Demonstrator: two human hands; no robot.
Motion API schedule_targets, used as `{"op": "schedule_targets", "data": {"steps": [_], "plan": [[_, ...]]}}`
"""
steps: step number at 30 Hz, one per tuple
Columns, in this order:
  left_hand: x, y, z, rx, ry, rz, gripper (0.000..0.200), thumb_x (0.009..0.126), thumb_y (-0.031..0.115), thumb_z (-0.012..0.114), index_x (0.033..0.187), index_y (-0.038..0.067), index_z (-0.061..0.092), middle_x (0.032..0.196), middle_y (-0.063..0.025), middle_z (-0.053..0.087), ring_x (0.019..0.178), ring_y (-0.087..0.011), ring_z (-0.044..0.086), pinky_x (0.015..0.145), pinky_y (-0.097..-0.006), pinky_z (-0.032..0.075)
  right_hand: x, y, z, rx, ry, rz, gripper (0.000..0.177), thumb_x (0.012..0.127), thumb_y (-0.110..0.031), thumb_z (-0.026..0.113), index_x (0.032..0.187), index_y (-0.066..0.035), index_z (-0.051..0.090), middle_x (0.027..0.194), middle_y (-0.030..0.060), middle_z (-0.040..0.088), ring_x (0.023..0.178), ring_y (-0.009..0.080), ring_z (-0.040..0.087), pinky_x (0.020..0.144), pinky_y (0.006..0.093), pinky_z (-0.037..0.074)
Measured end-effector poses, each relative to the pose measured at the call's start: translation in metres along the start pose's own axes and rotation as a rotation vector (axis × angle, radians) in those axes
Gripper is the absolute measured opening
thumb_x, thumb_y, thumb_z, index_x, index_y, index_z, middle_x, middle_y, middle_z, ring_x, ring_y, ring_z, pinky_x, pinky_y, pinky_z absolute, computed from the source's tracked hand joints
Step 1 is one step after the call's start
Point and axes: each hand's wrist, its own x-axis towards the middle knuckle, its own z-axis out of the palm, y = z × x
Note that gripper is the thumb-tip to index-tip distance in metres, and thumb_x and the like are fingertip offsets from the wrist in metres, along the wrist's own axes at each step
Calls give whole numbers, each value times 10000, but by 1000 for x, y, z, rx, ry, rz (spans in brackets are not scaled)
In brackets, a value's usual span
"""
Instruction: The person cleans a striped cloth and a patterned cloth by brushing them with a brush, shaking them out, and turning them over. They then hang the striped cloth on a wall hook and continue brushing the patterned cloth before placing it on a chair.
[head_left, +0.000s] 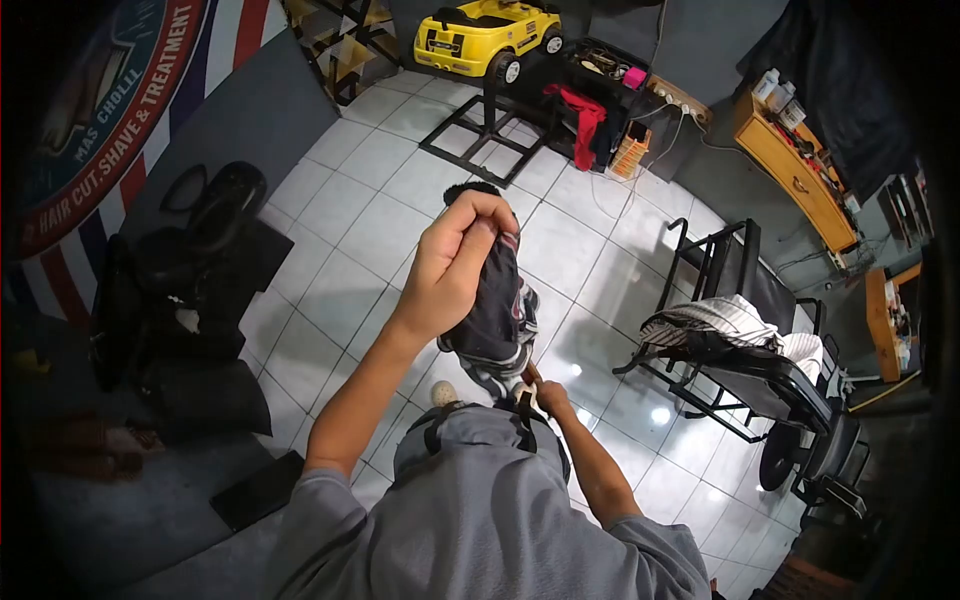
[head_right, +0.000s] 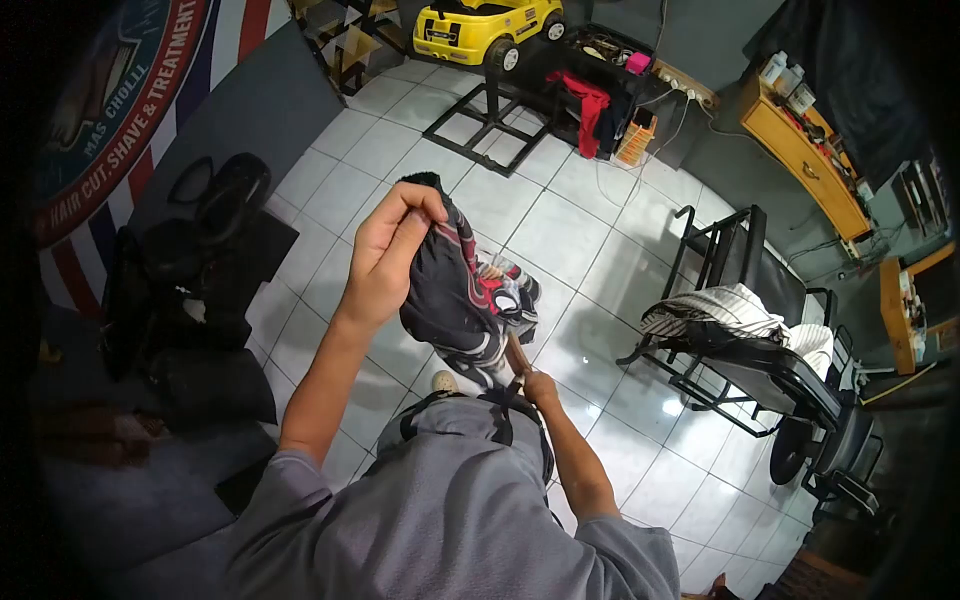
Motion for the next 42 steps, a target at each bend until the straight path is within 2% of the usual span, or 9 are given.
{"op": "schedule_targets", "data": {"steps": [2,7,11,18,24,28,30,37,42], "plan": [[-8,-4,-8,-34,-52,-84,160,937,30,393,945,3,550,919,-20,555,851,-70,494,796,-215,402,-8,10,-8,-8,-161,225,524,973,-350,302,887,63,613,779,274,629,822,432,620,728,489,492],[-34,-27,-16,-206,-131,-378,293,941,31,387,1178,-23,550,1025,-32,596,926,-76,544,838,-211,429,-18,-76,-102,692,352,376,568,903,-533,462,693,-17,572,603,84,552,620,238,573,581,398,436],[-82,-68,7,-342,-162,-519,433,893,-62,446,1320,5,464,1123,-60,595,982,-88,557,862,-224,455,-60,-173,-196,1154,208,-344,627,782,-390,720,1166,51,493,1027,117,590,933,155,548,797,312,449],[-110,-97,-3,-153,-51,-605,491,838,-31,591,1306,15,451,1075,-106,618,952,-105,587,831,-239,478,-72,-189,-205,781,117,-176,294,717,-89,718,819,-42,447,687,-15,400,638,100,396,562,260,361],[-141,-125,-62,311,-373,-497,501,765,178,711,1211,57,518,965,-91,663,923,-241,631,821,-372,487,-72,-120,-244,698,247,-169,416,720,-241,786,790,-53,422,688,-10,353,662,96,355,567,253,334],[-191,-185,-109,841,-597,-777,437,696,136,707,1113,70,595,1093,-158,622,988,-372,589,844,-429,483,-82,-69,-240,-15,-173,-41,668,467,-327,873,974,11,598,899,179,642,912,333,616,796,387,477],[-208,-213,-109,964,-412,-842,397,694,79,664,1087,90,615,1054,-171,628,967,-355,596,826,-421,489,-76,-39,-191,-457,-192,89,417,611,-233,739,948,-30,600,946,206,637,928,370,610,807,456,494],[-154,-306,-138,986,28,-588,300,712,-15,543,974,59,669,942,-171,658,912,-328,627,833,-396,494,5,-34,-198,-371,621,125,138,704,-75,569,839,-63,540,746,187,621,709,381,612,629,481,488],[18,-97,-125,771,334,57,575,599,-127,464,1139,33,573,980,-160,614,950,-358,583,852,-385,461,-41,-147,-370,72,1280,-311,351,651,47,559,997,-10,554,825,134,616,740,263,609,679,344,486]]}}
